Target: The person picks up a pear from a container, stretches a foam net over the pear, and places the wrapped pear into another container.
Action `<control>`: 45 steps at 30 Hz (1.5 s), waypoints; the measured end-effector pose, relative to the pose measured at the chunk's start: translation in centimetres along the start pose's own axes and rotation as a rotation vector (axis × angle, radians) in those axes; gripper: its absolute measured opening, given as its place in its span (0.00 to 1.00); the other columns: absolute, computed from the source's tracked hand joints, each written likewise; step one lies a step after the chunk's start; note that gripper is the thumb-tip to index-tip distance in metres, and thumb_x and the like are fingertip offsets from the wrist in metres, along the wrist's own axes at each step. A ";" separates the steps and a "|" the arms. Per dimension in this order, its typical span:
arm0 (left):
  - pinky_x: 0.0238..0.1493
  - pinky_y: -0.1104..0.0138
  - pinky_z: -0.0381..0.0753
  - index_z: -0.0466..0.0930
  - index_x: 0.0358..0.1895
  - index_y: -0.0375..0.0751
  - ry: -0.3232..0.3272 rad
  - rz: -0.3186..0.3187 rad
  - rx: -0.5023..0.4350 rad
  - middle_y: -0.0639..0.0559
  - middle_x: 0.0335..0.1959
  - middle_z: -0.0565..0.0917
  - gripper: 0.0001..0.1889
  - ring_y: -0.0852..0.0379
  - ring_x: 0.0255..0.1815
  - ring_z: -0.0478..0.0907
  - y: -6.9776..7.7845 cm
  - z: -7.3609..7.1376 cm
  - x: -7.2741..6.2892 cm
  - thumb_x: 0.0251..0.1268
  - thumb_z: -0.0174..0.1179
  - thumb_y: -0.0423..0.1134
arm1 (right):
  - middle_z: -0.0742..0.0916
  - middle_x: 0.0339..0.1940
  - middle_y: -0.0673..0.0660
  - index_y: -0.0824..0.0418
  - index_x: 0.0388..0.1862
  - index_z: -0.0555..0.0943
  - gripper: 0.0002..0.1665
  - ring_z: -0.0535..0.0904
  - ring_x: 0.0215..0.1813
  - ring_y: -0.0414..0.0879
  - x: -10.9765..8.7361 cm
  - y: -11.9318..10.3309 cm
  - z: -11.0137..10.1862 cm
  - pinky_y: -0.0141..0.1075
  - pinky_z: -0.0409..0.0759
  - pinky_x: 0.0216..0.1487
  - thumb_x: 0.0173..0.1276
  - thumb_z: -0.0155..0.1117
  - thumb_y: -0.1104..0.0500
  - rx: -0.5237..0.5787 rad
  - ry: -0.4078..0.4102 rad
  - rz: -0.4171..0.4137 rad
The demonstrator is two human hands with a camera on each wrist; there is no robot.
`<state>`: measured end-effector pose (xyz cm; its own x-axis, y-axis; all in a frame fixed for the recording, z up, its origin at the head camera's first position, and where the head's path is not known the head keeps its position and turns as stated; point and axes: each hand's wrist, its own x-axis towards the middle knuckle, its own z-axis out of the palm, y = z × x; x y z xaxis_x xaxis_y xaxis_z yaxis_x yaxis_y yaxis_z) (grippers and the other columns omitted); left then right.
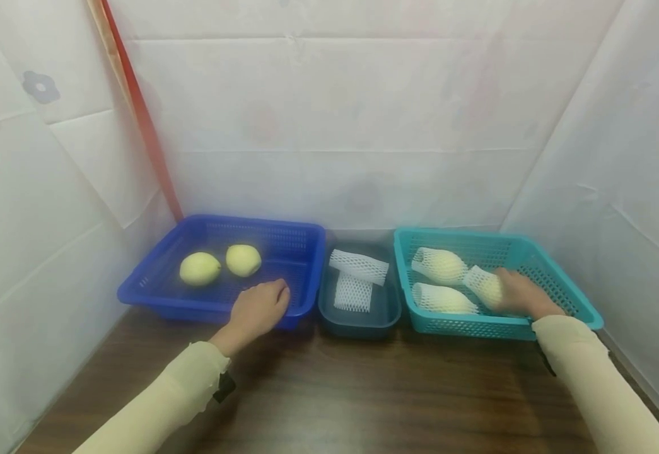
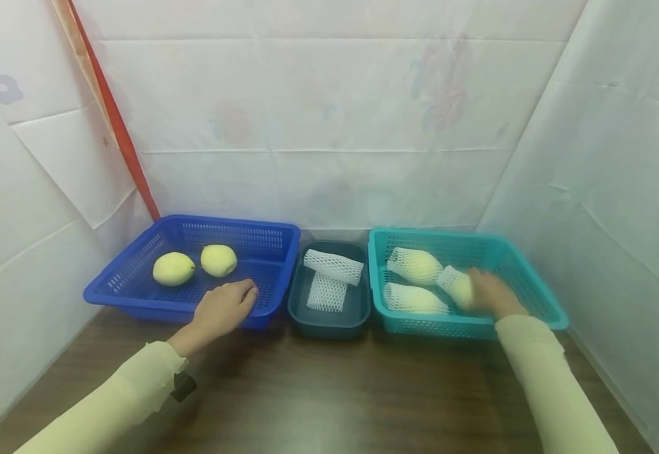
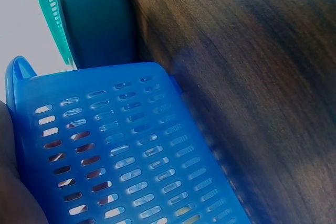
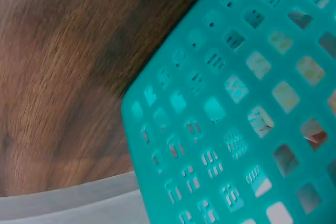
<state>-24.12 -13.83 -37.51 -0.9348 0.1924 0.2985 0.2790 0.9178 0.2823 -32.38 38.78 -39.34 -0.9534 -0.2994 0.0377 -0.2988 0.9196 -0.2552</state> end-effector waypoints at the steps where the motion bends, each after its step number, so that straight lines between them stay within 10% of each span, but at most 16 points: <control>1: 0.23 0.58 0.71 0.68 0.22 0.47 0.004 0.004 0.001 0.55 0.16 0.69 0.15 0.55 0.19 0.68 0.0 0.0 0.0 0.70 0.45 0.40 | 0.77 0.43 0.72 0.75 0.57 0.65 0.44 0.74 0.39 0.62 -0.1 -0.1 0.0 0.55 0.74 0.33 0.49 0.75 0.55 0.001 -0.006 0.006; 14: 0.23 0.58 0.71 0.67 0.21 0.47 0.005 0.014 0.010 0.55 0.15 0.68 0.16 0.55 0.19 0.67 0.3 -0.4 0.3 0.70 0.44 0.40 | 0.71 0.50 0.78 0.79 0.64 0.57 0.53 0.72 0.45 0.67 -1.0 -1.1 -1.1 0.55 0.74 0.35 0.51 0.75 0.53 0.051 -0.075 0.059; 23: 0.22 0.59 0.70 0.66 0.20 0.47 0.004 0.024 0.006 0.55 0.15 0.68 0.16 0.55 0.18 0.66 0.1 -0.1 0.3 0.70 0.43 0.40 | 0.57 0.66 0.83 0.80 0.69 0.50 0.49 0.53 0.64 0.78 -1.8 -3.5 -3.1 0.68 0.58 0.57 0.67 0.62 0.50 0.122 -0.069 0.028; 45: 0.20 0.60 0.67 0.65 0.20 0.46 0.003 -0.002 0.011 0.54 0.14 0.67 0.17 0.54 0.17 0.65 -0.1 -0.2 -0.3 0.71 0.43 0.39 | 0.81 0.52 0.57 0.61 0.56 0.77 0.21 0.77 0.54 0.52 -3.8 -15.9 0.6 0.50 0.76 0.50 0.69 0.60 0.51 0.024 0.215 -0.378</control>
<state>-23.76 -14.05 -37.41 -0.9346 0.1900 0.3006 0.2750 0.9220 0.2724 -23.98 25.19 -36.02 -0.7650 -0.5517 0.3322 -0.6299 0.7484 -0.2076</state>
